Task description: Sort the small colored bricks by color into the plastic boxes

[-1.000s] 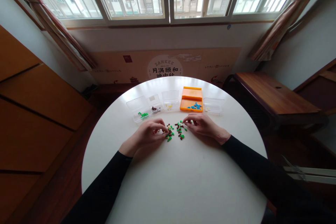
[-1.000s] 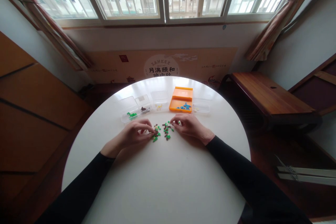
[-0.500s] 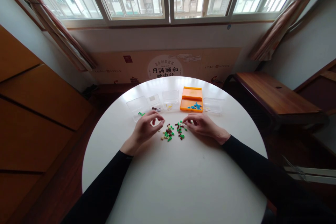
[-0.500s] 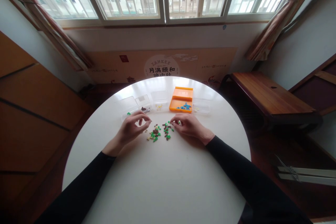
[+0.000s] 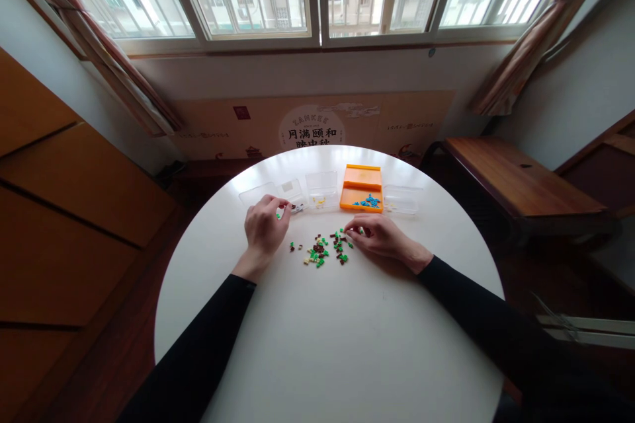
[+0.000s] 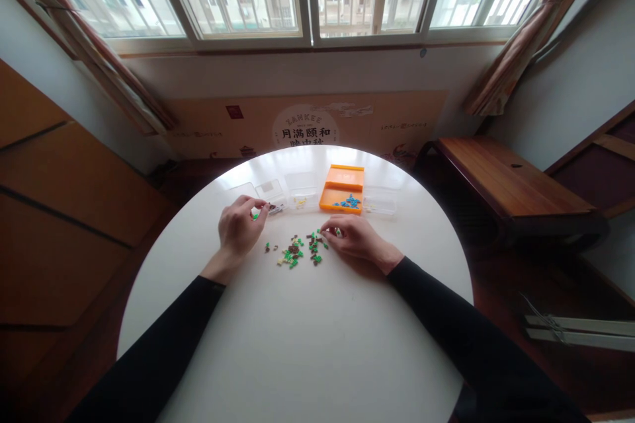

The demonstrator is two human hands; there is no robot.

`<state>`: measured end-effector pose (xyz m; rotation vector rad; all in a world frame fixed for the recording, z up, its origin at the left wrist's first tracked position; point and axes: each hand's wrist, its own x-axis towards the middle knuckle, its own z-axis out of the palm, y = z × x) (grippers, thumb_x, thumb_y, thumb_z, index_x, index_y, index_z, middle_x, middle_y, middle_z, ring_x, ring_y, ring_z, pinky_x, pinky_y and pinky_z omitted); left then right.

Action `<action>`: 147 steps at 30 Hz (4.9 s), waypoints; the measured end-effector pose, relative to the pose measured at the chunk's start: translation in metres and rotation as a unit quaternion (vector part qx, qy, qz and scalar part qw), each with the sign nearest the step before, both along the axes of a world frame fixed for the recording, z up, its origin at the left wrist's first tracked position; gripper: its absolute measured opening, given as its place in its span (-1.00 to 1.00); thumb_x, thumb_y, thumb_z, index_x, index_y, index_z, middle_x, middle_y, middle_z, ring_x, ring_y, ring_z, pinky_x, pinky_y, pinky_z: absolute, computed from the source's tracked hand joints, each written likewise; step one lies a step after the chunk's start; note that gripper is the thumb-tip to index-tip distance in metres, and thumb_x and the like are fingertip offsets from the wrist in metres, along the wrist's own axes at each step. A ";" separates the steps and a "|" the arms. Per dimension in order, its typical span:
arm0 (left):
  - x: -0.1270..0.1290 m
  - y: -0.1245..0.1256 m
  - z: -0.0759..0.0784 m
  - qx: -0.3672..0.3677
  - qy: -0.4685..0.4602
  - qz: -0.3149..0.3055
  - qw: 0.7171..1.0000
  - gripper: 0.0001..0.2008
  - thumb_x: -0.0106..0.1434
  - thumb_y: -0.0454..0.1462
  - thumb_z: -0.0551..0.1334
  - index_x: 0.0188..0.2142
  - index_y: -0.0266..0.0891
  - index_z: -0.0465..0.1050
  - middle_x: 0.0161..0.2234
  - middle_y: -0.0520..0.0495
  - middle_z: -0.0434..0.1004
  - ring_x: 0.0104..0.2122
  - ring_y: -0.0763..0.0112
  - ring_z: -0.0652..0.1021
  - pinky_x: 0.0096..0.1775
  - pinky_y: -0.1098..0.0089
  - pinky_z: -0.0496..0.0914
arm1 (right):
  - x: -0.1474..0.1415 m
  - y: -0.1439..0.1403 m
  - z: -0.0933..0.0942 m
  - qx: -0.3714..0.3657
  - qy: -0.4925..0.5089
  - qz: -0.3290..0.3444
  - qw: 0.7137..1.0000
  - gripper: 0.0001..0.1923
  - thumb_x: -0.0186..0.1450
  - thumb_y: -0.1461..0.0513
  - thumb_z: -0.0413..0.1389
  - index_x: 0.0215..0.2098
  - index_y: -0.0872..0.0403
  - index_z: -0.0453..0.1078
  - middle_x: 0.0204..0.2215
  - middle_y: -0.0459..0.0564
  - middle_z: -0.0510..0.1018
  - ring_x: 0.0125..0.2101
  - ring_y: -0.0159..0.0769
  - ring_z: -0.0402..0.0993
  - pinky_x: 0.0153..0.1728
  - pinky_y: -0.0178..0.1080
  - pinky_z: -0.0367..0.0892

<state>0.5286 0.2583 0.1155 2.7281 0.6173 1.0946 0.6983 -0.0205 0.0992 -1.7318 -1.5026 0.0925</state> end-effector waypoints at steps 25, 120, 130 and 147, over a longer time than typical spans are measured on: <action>-0.013 -0.048 -0.006 -0.033 0.046 -0.323 0.945 -0.85 0.52 -0.23 0.32 -0.10 -0.10 0.73 -0.18 -0.09 0.70 -0.21 0.29 0.64 -0.09 0.24 0.49 | -0.004 0.000 -0.002 -0.022 -0.018 -0.011 1.000 -0.93 0.44 0.19 0.35 -0.14 -0.03 0.71 -0.36 -0.10 0.62 -0.40 -0.37 0.49 -0.37 -0.31 0.27; -0.019 -0.030 -0.002 -0.028 0.083 -0.340 0.936 -0.86 0.41 -0.28 0.34 -0.13 -0.11 0.71 -0.17 -0.08 0.70 -0.24 0.30 0.65 -0.12 0.29 0.49 | 0.003 -0.013 0.005 -0.056 -0.116 -0.183 0.975 -0.86 0.27 0.19 0.37 -0.24 -0.02 0.54 -0.27 -0.08 0.64 -0.41 -0.29 0.43 -0.37 -0.24 0.12; -0.019 -0.031 0.000 -0.030 0.084 -0.340 0.936 -0.87 0.42 -0.27 0.34 -0.14 -0.10 0.72 -0.20 -0.08 0.70 -0.27 0.31 0.66 -0.17 0.29 0.48 | 0.003 -0.012 0.004 -0.061 -0.112 -0.172 0.977 -0.93 0.37 0.26 0.32 -0.30 -0.01 0.58 -0.23 -0.04 0.67 -0.30 -0.23 0.53 -0.31 -0.22 0.22; -0.011 -0.063 -0.002 -0.119 0.007 -0.346 0.931 -0.82 0.52 -0.13 0.38 -0.10 -0.13 0.75 -0.25 -0.10 0.69 -0.33 0.36 0.61 -0.24 0.31 0.49 | -0.018 0.011 0.003 0.097 0.045 0.015 0.994 -0.74 0.60 0.05 0.21 -0.11 0.02 0.66 -0.26 0.03 0.60 -0.41 -0.31 0.44 -0.40 -0.22 0.40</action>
